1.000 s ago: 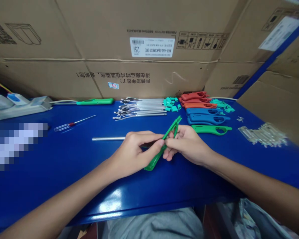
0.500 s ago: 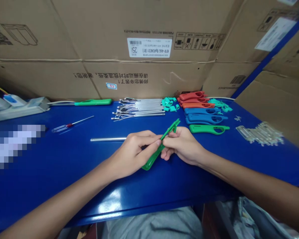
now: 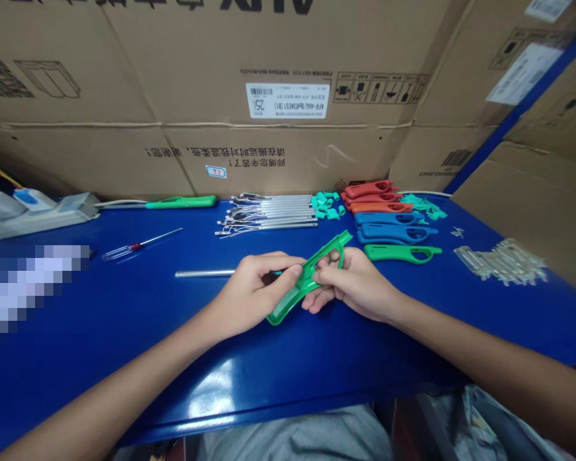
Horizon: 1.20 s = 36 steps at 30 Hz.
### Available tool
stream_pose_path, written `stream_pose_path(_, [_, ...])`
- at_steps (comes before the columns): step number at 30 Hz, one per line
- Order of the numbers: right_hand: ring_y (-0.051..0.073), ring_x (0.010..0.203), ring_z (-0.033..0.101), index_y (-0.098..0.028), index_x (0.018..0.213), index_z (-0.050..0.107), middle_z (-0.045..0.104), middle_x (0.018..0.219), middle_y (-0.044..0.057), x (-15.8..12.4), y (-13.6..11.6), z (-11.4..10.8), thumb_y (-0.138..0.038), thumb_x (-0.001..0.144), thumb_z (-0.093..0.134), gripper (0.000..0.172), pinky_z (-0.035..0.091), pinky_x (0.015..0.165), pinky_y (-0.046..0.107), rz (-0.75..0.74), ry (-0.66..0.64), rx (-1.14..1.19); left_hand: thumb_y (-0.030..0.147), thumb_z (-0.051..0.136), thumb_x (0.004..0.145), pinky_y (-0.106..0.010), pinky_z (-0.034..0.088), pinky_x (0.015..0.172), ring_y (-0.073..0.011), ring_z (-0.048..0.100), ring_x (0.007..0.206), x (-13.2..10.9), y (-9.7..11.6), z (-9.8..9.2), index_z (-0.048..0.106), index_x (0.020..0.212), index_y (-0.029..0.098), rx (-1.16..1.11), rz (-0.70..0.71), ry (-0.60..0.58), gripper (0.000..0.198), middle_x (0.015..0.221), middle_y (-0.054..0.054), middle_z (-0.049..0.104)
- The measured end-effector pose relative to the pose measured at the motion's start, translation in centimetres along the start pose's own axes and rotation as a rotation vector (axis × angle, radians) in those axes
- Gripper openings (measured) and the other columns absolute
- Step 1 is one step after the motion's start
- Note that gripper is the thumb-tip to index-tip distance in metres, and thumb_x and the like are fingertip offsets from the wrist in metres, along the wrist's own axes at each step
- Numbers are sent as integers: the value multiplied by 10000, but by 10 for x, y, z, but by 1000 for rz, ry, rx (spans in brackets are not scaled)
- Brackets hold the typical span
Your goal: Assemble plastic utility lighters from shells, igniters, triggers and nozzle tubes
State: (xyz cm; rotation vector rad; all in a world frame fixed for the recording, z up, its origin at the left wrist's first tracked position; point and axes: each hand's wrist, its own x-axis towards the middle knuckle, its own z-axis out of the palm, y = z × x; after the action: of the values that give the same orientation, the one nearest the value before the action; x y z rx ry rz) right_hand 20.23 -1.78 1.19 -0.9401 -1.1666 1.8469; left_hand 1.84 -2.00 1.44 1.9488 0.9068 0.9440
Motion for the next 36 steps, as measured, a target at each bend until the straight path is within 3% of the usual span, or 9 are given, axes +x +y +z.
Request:
stream_pose_path(8, [184, 658, 749, -121, 813, 608, 723, 675, 35, -4, -2, -5, -250, 713, 819, 267, 630, 628, 259, -141, -148, -56, 249, 553, 918, -235, 465, 603, -130, 599, 685, -1, 3, -1, 727, 903, 119, 32, 5, 64, 218, 816, -65, 695])
stream_pose_path(12, [189, 700, 749, -110, 838, 656, 742, 714, 56, -5, -5, -9, -230, 710, 823, 242, 628, 674, 278, -200, -156, -125, 240, 543, 929, -244, 454, 613, -131, 589, 687, -3, 2, -1, 733, 905, 133, 73, 62, 92, 219, 780, -53, 662])
stream_pose_path(22, [195, 661, 749, -105, 856, 640, 750, 720, 74, -3, -2, -10, -253, 704, 833, 287, 628, 632, 283, -173, -81, -103, 277, 530, 934, -236, 438, 598, -124, 561, 670, -2, 2, -1, 689, 876, 126, 56, 9, 65, 227, 779, -43, 667])
stream_pose_path(29, [201, 670, 753, -129, 847, 606, 707, 666, 8, -3, 0, -9, -238, 685, 851, 313, 632, 615, 277, -166, -84, 10, 363, 474, 948, -215, 394, 548, -107, 492, 605, -2, 3, -2, 608, 803, 138, 49, -93, 13, 300, 700, -8, 599])
stream_pose_path(36, [185, 634, 743, -122, 839, 600, 702, 640, 10, -5, -2, -8, -241, 709, 837, 295, 622, 576, 255, -135, -105, 2, 374, 436, 954, -204, 342, 483, -91, 407, 540, -1, 6, -3, 606, 772, 134, 45, -144, -14, 346, 619, 26, 489])
